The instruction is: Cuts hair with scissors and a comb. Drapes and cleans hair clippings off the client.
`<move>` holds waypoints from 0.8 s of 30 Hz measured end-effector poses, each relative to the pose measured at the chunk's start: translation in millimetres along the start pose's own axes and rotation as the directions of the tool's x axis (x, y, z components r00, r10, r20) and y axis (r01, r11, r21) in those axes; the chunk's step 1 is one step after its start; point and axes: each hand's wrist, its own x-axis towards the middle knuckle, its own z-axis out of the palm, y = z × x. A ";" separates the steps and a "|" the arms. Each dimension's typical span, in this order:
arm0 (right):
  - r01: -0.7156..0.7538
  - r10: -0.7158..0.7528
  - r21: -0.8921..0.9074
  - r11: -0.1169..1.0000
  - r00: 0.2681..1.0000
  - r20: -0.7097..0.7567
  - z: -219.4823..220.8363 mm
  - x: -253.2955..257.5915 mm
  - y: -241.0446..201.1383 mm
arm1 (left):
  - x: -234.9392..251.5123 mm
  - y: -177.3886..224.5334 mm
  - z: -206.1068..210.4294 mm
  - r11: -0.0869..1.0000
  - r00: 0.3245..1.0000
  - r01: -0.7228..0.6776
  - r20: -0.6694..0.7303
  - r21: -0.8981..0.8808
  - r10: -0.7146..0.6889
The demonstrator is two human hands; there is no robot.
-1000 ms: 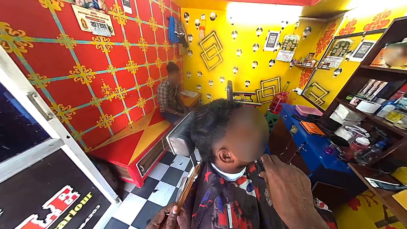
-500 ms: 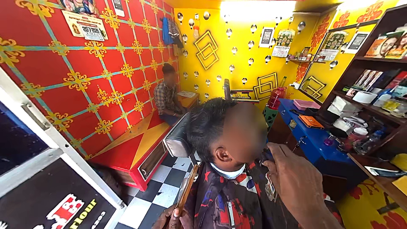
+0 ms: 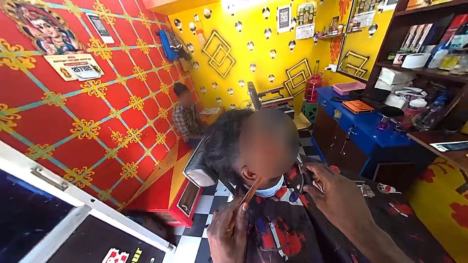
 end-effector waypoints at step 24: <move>0.249 -0.294 -0.530 0.811 0.956 -0.001 2.7 24.1 -44.0 | -85.3 -40.6 -18.3 0.934 0.956 0.291 0.027 -0.209 -0.292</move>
